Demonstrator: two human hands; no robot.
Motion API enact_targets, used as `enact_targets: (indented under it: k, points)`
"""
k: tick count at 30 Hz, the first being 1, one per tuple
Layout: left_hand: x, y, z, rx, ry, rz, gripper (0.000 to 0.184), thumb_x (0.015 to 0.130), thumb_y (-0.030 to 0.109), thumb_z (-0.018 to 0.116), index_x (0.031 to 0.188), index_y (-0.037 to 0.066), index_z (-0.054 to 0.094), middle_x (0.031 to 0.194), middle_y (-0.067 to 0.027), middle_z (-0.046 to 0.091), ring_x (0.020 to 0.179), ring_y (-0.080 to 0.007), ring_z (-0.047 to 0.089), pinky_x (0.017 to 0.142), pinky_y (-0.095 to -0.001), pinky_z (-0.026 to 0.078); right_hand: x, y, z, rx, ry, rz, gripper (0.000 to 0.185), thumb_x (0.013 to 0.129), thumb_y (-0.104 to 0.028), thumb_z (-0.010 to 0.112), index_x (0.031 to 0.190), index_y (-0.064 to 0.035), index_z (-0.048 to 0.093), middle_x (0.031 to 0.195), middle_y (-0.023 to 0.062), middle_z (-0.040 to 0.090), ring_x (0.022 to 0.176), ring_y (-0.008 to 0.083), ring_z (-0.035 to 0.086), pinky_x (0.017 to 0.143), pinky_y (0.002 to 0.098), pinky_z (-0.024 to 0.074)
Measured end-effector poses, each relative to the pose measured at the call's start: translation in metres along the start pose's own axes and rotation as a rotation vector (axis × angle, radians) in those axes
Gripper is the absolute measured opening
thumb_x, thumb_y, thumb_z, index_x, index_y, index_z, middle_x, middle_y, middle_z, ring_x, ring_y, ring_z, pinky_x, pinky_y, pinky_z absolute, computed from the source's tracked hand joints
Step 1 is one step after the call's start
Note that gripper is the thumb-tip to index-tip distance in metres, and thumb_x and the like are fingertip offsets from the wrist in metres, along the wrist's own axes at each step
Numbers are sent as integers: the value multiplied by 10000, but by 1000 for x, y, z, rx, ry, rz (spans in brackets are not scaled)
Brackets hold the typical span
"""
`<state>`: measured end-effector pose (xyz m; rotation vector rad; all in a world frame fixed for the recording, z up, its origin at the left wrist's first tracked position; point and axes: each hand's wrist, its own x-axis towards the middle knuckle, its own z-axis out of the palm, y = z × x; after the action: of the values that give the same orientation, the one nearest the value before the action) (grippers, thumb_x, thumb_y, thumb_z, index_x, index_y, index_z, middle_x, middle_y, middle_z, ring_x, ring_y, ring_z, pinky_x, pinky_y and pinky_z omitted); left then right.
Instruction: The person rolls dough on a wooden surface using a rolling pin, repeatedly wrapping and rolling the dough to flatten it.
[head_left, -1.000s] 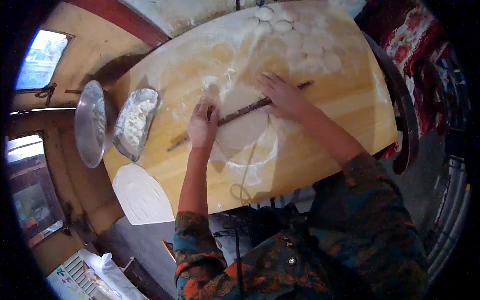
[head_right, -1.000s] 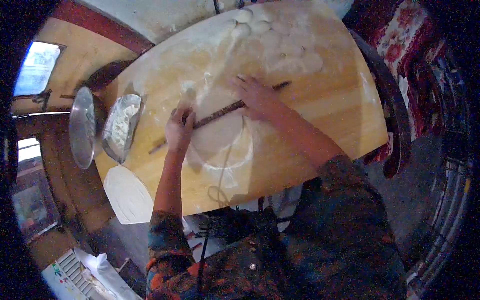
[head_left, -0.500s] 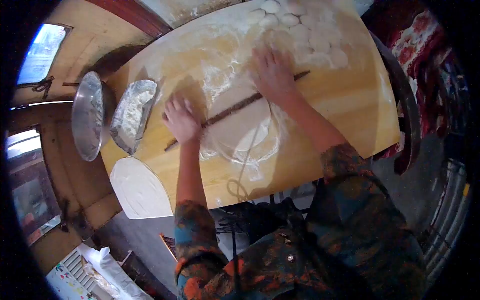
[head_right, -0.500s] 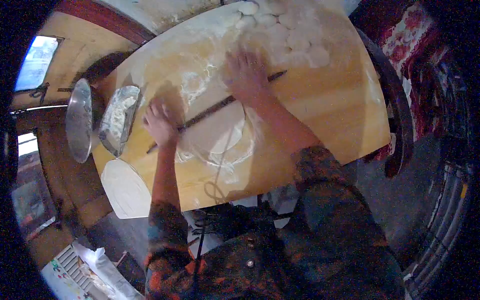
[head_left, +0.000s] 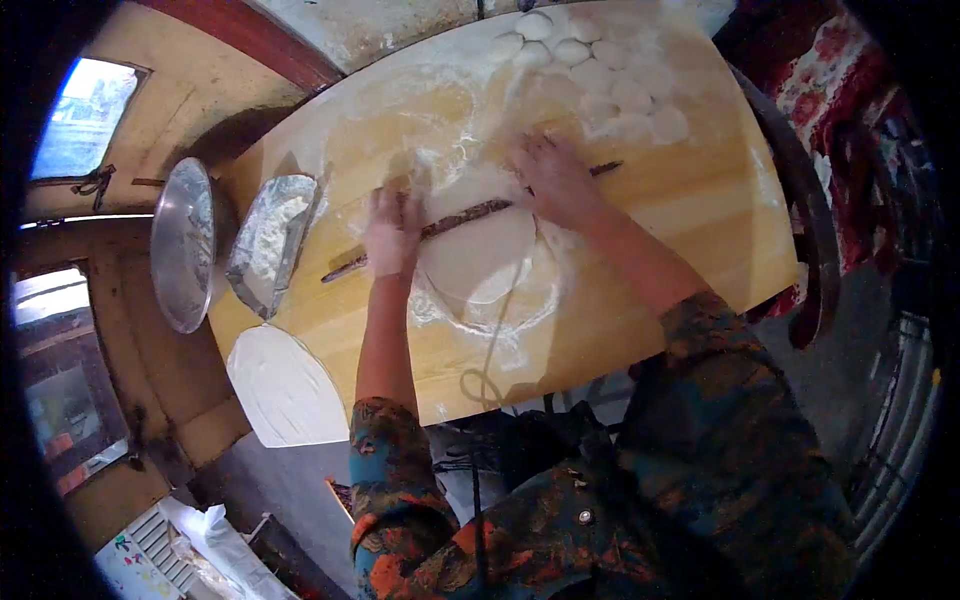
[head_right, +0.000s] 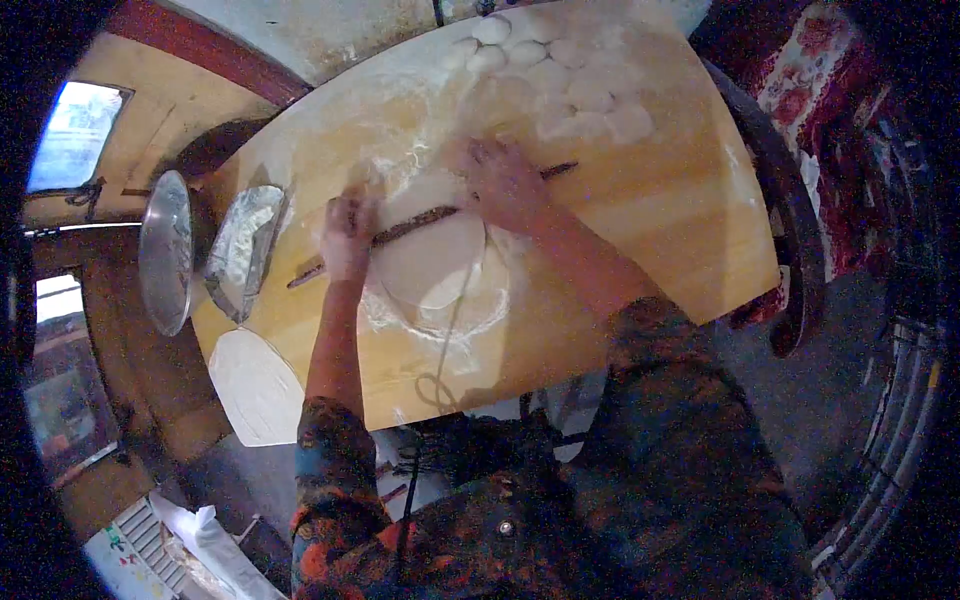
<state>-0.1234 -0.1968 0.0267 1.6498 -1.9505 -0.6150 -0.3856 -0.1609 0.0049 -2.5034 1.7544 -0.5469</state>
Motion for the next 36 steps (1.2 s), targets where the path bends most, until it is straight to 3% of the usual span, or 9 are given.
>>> enact_targets:
  k: [3, 7, 12, 16, 20, 25, 30, 32, 36]
  points:
    - [-16, -4, 7, 103, -71, 184, 217, 881, 201, 624, 1058, 76, 619, 982, -151, 634, 815, -314, 628, 697, -390, 508, -28, 0, -13, -11, -135, -96, 452, 852, -278, 612, 1207, -12, 523, 1361, 176, 494, 1290, 309, 429, 1102, 473, 271]
    - [-101, -5, -27, -70, -207, -384, 227, 873, 168, 613, 1035, 9, 601, 934, -159, 635, 801, -306, 625, 729, -393, 506, -80, -67, -62, 358, -331, 277, 505, 852, -291, 619, 1253, -10, 497, 1409, 206, 429, 1307, 364, 397, 1106, 495, 266]
    - [-164, -37, -22, 566, 197, 24, 165, 882, 113, 527, 1020, 38, 577, 982, -183, 565, 929, -377, 526, 813, -452, 421, -94, -85, -27, 45, -187, 125, 589, 869, -287, 605, 1371, -27, 435, 1431, 236, 392, 1303, 440, 372, 1113, 525, 245]
    - [-86, -53, -19, 296, 274, -20, 270, 862, 88, 529, 1125, 31, 513, 1036, -176, 546, 958, -375, 503, 869, -498, 364, -19, -64, -14, 5, -91, 273, 609, 849, -289, 625, 1371, -40, 433, 1495, 214, 310, 1369, 395, 302, 1150, 497, 185]
    - [-124, -38, -26, 512, 196, 280, 306, 874, 222, 606, 1106, 40, 521, 1011, -166, 544, 955, -380, 511, 836, -474, 402, -49, -44, -48, 119, -154, 478, 704, 800, -267, 665, 1391, -12, 381, 1538, 197, 226, 1436, 348, 189, 1166, 477, 155]
    - [-155, -51, -34, 364, 11, 51, 307, 908, 254, 583, 1124, 39, 547, 989, -164, 582, 912, -372, 565, 781, -461, 451, -160, -24, -55, -184, -315, 640, 815, 794, -264, 680, 1431, 43, 274, 1527, 221, 235, 1424, 371, 203, 1162, 484, 162]
    - [-171, -28, -57, -42, 263, -220, 242, 994, 235, 475, 1046, 23, 579, 849, -185, 586, 755, -354, 572, 663, -418, 460, -87, 20, -26, -297, -132, 518, 857, 791, -299, 697, 1429, 75, 263, 1491, 236, 293, 1393, 379, 260, 1156, 474, 184]
    - [-178, -23, -68, -16, 279, -248, 258, 1008, 233, 451, 1039, 11, 581, 843, -196, 595, 742, -347, 577, 672, -409, 457, -42, -8, -17, -138, -349, 416, 603, 887, -401, 584, 1252, 76, 540, 1495, 241, 294, 1367, 365, 319, 1158, 496, 176]
    - [-188, -28, -77, -26, 254, -382, 266, 1006, 263, 470, 1047, 28, 588, 819, -182, 600, 724, -291, 587, 665, -400, 462, -13, -87, -30, 109, -437, -129, 856, 772, -425, 703, 1423, -2, 343, 1555, 162, 221, 1436, 310, 196, 1174, 490, 141]
